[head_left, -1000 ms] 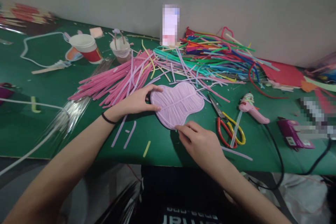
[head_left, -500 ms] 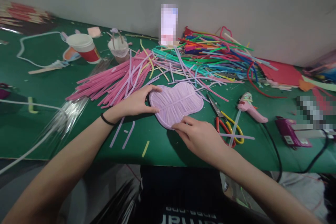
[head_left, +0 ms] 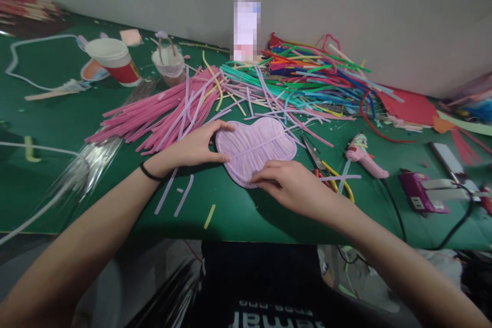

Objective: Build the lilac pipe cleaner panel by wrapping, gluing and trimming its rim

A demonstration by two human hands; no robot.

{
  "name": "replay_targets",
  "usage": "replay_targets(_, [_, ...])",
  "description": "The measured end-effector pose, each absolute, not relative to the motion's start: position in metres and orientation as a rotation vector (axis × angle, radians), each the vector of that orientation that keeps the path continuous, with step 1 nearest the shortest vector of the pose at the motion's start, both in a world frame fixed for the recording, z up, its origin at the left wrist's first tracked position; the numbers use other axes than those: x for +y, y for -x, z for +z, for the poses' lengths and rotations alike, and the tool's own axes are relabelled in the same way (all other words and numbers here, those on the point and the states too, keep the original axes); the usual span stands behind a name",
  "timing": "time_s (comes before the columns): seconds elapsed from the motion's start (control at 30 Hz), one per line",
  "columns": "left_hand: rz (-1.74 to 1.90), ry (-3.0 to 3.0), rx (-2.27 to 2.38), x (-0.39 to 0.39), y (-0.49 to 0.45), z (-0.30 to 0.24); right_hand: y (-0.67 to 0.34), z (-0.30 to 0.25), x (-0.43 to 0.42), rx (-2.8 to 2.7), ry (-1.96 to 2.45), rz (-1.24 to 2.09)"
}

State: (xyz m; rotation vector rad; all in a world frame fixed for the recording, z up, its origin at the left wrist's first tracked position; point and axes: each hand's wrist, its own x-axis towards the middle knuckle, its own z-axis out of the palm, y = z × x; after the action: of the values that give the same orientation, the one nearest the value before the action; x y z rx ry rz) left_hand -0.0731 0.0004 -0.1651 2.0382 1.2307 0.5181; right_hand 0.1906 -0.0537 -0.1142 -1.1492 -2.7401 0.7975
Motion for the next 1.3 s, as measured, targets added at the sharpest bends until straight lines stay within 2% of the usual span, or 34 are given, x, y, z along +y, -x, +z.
replay_targets(0.53, [0.515, -2.012, 1.21, 0.0, 0.077, -0.157, -0.187, -0.119, -0.041, -2.841, 1.068, 0.817])
replay_targets(0.73, [0.675, -2.309, 1.554, -0.043, 0.074, -0.143, -0.187, -0.116, -0.038, -2.815, 1.084, 0.852])
replay_targets(0.93, [0.578, -2.546, 1.424, -0.097, 0.064, -0.172, -0.187, -0.113, -0.039, -2.791, 1.073, 0.9])
replay_targets(1.3, [0.623, -2.555, 1.458, -0.1, 0.061, -0.185, -0.186, -0.113, -0.031, -2.814, 0.997, 0.953])
